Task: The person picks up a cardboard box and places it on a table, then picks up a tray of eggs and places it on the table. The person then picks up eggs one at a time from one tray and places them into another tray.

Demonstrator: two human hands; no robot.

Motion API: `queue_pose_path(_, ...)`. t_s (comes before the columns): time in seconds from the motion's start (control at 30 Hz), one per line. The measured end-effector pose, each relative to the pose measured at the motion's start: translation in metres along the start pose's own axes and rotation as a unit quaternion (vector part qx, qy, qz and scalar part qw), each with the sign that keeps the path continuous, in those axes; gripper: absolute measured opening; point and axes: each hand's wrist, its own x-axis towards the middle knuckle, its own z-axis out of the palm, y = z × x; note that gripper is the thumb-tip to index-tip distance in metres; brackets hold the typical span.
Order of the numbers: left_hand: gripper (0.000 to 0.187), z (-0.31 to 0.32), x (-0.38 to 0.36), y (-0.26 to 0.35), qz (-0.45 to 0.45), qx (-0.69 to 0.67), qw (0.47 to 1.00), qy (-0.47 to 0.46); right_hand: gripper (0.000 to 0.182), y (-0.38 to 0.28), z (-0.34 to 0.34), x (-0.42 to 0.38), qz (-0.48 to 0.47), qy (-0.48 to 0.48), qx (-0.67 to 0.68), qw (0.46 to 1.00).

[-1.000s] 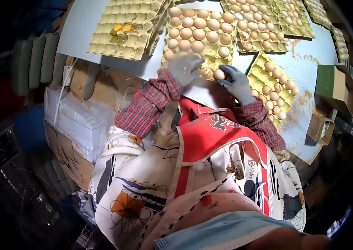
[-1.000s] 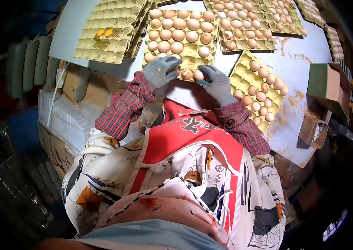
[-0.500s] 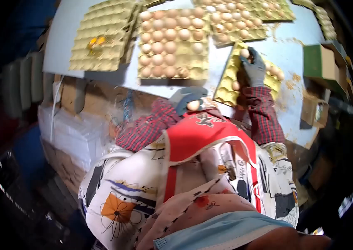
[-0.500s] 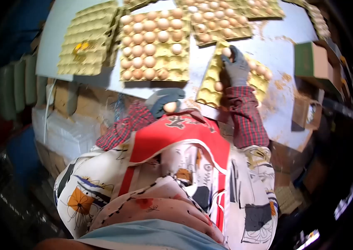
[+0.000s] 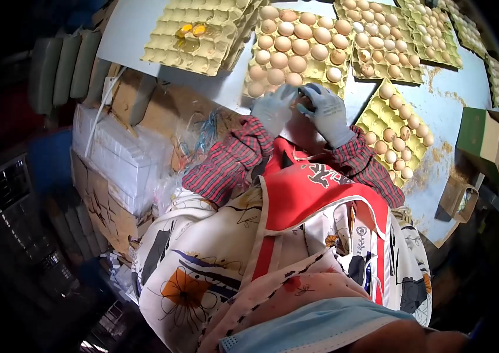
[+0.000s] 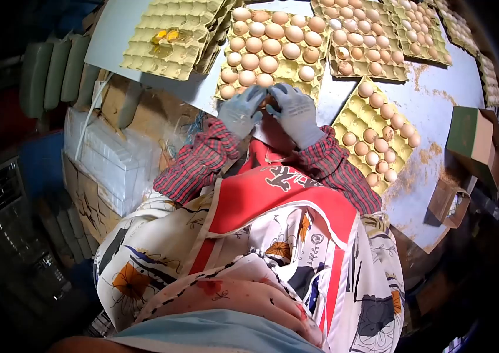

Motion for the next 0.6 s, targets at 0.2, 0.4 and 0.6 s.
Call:
queue_pose_path(0.2, 0.046, 0.009, 0.016, -0.003, -0.02, -0.063, 0.997, -0.03, 0.027, 0.034, -0.016, -0.029, 0.276, 0.024, 0.455, 0.846)
queue_pose_path(0.4, 0.045, -0.022, 0.048, 0.009, -0.024, -0.228, 0.972, 0.054, 0.032, 0.046, -0.008, -0.059, 0.256, 0.145, 0.473, 0.831)
queue_pose_path(0.6, 0.051, 0.001, 0.07, -0.001, -0.038, -0.291, 0.956, -0.01, 0.049, 0.032, -0.002, -0.055, 0.005, 0.153, 0.01, 0.988)
